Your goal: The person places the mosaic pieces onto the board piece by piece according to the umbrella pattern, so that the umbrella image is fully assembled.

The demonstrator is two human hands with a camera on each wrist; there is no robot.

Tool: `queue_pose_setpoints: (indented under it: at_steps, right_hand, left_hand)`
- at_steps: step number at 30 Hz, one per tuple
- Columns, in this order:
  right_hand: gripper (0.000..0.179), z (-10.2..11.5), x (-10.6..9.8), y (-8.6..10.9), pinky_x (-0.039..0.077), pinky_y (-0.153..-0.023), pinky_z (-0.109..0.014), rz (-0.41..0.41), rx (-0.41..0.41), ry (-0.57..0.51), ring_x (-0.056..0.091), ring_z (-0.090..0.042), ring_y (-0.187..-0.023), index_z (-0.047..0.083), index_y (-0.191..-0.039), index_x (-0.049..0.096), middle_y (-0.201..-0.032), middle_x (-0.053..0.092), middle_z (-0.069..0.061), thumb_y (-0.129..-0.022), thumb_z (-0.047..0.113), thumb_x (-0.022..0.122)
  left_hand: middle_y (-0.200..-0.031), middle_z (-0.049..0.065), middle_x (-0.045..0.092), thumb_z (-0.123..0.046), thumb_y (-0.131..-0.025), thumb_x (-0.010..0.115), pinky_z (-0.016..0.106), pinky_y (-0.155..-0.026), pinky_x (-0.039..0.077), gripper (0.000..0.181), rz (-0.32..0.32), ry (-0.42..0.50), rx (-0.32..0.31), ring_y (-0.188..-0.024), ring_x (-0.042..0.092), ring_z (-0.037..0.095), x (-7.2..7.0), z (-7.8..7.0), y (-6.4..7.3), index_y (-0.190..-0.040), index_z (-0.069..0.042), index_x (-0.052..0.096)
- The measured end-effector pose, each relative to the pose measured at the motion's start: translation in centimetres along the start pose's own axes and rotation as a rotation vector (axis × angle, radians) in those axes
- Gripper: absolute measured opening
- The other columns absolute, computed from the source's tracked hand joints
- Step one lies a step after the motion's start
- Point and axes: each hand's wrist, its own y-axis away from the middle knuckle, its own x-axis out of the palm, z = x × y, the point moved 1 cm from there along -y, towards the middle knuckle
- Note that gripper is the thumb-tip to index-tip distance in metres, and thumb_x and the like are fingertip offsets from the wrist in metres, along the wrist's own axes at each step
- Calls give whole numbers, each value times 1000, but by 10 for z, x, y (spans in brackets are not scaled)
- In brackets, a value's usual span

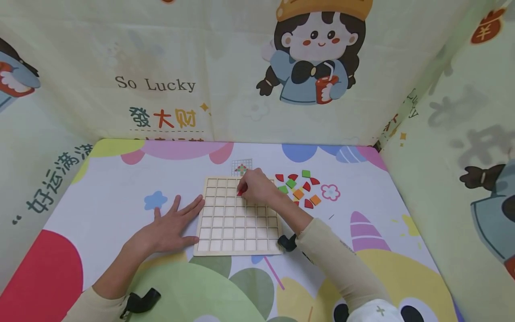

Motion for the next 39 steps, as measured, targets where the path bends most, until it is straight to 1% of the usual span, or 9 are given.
queue_pose_setpoints:
  at_steps: [11, 26, 29, 32, 36, 39]
  right_hand:
    - [15, 1, 0, 1, 60, -77, -25, -1, -17, 7, 72, -12, -82, 4, -102, 83, -92, 80, -5, -89, 1, 78]
    - [15, -3, -4, 7, 59, -79, -25, -2, -9, -28, 70, -10, -82, 8, -103, 82, -92, 79, -1, -89, 5, 80]
    - [17, -5, -6, 9, 59, -79, -27, 1, 4, -49, 70, -12, -83, 8, -106, 82, -93, 79, -1, -89, 6, 78]
    - [21, -9, -9, 13, 60, -81, -30, -9, 8, -90, 72, -15, -88, 9, -110, 81, -98, 79, -3, -90, 4, 76]
    - [25, -17, -15, 19, 62, -86, -32, -43, -22, -149, 75, -18, -95, 7, -116, 79, -109, 78, -6, -91, 3, 74]
    - [30, -23, -20, 24, 62, -89, -34, -62, -27, -199, 76, -22, -100, 5, -121, 77, -114, 78, -9, -91, 4, 76]
  left_hand:
    - [-176, -2, 17, -41, -94, 73, 93, -102, 13, 92, -11, 10, 13, -157, 7, 56, -1, 0, 1, -168, -20, 22]
    - [-176, -1, 17, -42, -93, 74, 93, -102, 14, 93, -9, -4, 5, -157, 8, 57, 1, 0, 0, -168, -19, 23]
    - [-176, -2, 17, -42, -93, 74, 93, -102, 14, 93, -7, -5, 2, -157, 7, 57, 2, 0, -1, -168, -19, 23]
    - [-176, -2, 16, -43, -93, 74, 93, -102, 14, 94, -5, -4, -2, -157, 7, 57, 2, 0, -1, -168, -20, 22]
    - [-176, -3, 16, -43, -93, 74, 93, -102, 14, 94, -4, 0, -2, -157, 7, 57, 2, 0, -1, -168, -20, 22]
    - [-176, -3, 16, -42, -93, 74, 93, -102, 13, 94, -4, 1, 0, -157, 7, 57, 2, 0, -1, -168, -20, 22]
